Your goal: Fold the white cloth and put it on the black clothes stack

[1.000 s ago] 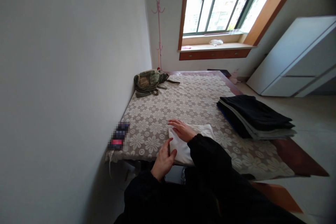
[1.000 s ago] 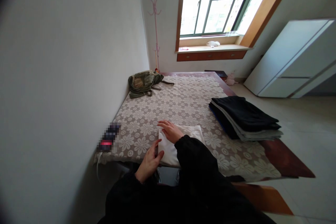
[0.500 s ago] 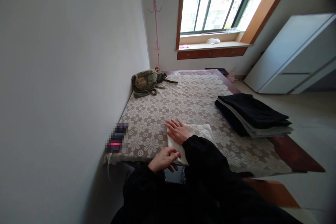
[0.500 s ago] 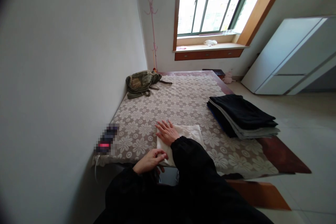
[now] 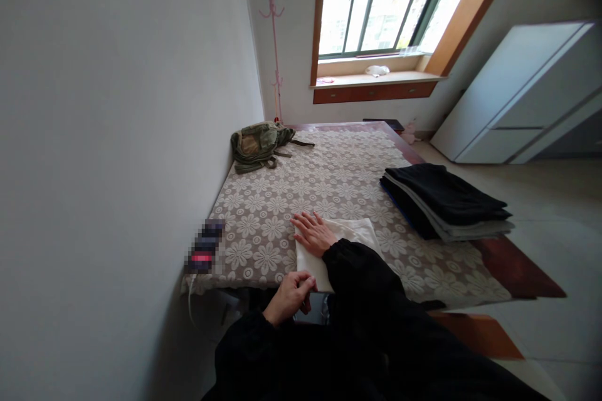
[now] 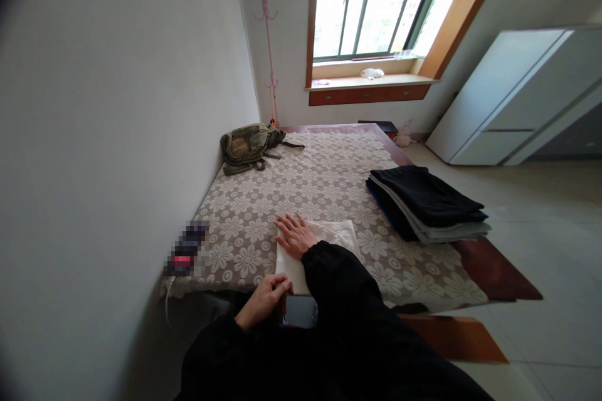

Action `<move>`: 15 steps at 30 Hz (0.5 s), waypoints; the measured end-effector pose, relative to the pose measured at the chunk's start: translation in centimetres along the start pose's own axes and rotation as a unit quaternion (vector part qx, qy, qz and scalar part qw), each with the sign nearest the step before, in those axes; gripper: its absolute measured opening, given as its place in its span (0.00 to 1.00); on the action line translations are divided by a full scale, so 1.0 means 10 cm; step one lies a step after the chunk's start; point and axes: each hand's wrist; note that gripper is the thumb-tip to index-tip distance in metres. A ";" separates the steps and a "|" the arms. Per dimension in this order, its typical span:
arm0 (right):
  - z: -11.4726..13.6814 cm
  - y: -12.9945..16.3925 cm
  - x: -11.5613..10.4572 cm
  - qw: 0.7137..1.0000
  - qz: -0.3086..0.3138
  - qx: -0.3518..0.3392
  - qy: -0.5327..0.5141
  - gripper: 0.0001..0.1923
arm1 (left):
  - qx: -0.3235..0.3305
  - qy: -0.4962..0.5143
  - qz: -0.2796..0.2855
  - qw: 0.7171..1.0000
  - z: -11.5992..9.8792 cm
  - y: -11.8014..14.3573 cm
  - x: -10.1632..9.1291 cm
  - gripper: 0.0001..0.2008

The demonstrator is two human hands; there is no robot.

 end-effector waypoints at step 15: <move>0.04 -0.01 -0.04 1.000 0.015 0.017 -0.009 0.31 | 0.006 0.009 -0.090 0.996 0.16 0.08 0.11 0.34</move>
Point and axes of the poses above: each hand's wrist, its own y-axis away from the middle knuckle, its own x-axis out of the palm, z = x × y, and after that the axes turned 12 degrees about -z, right-handed
